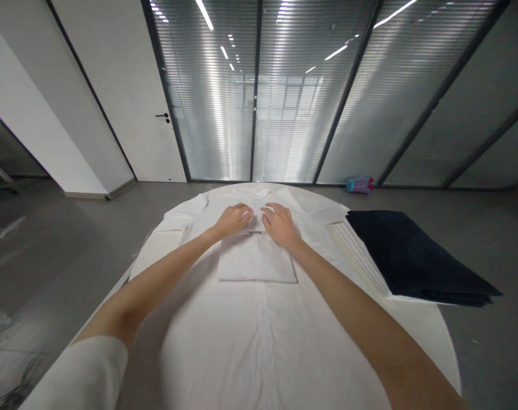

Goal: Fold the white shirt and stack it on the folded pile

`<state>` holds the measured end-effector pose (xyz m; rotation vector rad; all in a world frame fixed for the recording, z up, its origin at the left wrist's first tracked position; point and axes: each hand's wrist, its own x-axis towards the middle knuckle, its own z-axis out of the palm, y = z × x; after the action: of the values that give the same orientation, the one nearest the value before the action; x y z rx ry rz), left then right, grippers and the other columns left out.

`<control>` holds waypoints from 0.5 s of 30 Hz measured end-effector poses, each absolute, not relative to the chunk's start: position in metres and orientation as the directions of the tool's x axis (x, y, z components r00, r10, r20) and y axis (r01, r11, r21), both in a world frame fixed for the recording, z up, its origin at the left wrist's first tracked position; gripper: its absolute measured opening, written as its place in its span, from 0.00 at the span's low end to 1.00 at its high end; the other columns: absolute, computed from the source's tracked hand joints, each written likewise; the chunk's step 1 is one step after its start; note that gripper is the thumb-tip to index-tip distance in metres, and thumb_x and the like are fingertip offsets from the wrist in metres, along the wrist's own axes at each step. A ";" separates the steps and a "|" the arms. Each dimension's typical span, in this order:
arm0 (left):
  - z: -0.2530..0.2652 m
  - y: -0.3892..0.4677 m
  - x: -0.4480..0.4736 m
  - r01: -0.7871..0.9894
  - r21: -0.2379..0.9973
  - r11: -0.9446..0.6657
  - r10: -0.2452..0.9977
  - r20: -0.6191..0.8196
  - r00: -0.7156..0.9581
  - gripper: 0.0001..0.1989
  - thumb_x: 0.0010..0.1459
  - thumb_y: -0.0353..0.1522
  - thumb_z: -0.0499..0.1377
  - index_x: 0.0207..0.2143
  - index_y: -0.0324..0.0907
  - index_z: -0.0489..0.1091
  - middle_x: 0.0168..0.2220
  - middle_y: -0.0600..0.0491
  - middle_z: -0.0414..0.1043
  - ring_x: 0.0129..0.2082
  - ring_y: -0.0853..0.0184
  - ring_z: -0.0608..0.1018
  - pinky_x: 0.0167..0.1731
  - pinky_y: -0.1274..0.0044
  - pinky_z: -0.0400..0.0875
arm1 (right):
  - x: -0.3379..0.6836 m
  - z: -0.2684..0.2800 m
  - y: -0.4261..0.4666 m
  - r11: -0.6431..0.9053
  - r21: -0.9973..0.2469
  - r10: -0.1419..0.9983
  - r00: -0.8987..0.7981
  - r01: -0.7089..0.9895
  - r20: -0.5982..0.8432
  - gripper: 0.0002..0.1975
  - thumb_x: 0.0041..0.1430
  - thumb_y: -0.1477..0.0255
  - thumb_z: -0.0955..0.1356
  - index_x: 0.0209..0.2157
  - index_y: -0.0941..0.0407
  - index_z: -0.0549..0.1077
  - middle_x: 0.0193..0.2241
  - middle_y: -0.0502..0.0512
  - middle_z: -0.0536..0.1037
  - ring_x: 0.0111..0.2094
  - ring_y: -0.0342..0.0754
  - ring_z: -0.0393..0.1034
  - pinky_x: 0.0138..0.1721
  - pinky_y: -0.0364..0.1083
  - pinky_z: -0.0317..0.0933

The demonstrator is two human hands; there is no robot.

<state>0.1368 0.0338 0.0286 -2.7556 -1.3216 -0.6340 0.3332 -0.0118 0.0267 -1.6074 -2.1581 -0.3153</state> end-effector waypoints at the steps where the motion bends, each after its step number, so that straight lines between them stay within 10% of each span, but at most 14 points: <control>1: 0.020 0.035 0.141 0.759 0.153 -0.633 0.752 0.351 0.557 0.21 0.72 0.39 0.43 0.56 0.43 0.70 0.59 0.46 0.71 0.60 0.60 0.70 0.57 0.69 0.64 | 0.328 0.023 -0.004 0.297 -0.070 0.867 -0.238 0.952 0.438 0.23 0.71 0.69 0.56 0.62 0.57 0.69 0.64 0.63 0.64 0.64 0.55 0.56 0.62 0.54 0.48; 7: -0.020 0.038 0.148 0.786 0.094 -0.611 0.781 0.235 0.579 0.27 0.71 0.41 0.45 0.68 0.43 0.54 0.69 0.44 0.55 0.69 0.55 0.58 0.65 0.59 0.53 | 0.323 -0.009 0.018 0.262 -0.073 0.955 -0.247 0.962 0.164 0.28 0.73 0.60 0.52 0.69 0.54 0.57 0.69 0.60 0.57 0.69 0.59 0.49 0.65 0.62 0.43; 15: 0.015 -0.028 0.144 0.616 0.114 -0.780 0.607 0.378 0.699 0.22 0.70 0.42 0.50 0.61 0.44 0.65 0.64 0.46 0.64 0.68 0.56 0.60 0.66 0.61 0.54 | 0.342 0.022 0.065 0.267 -0.140 0.963 -0.261 0.954 0.059 0.25 0.72 0.58 0.56 0.62 0.53 0.68 0.59 0.61 0.72 0.58 0.58 0.66 0.58 0.56 0.56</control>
<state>0.1439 -0.0283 0.0146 -2.8763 -1.0349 -0.6276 0.3424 0.0651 0.0222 -1.8221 -2.3924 0.1135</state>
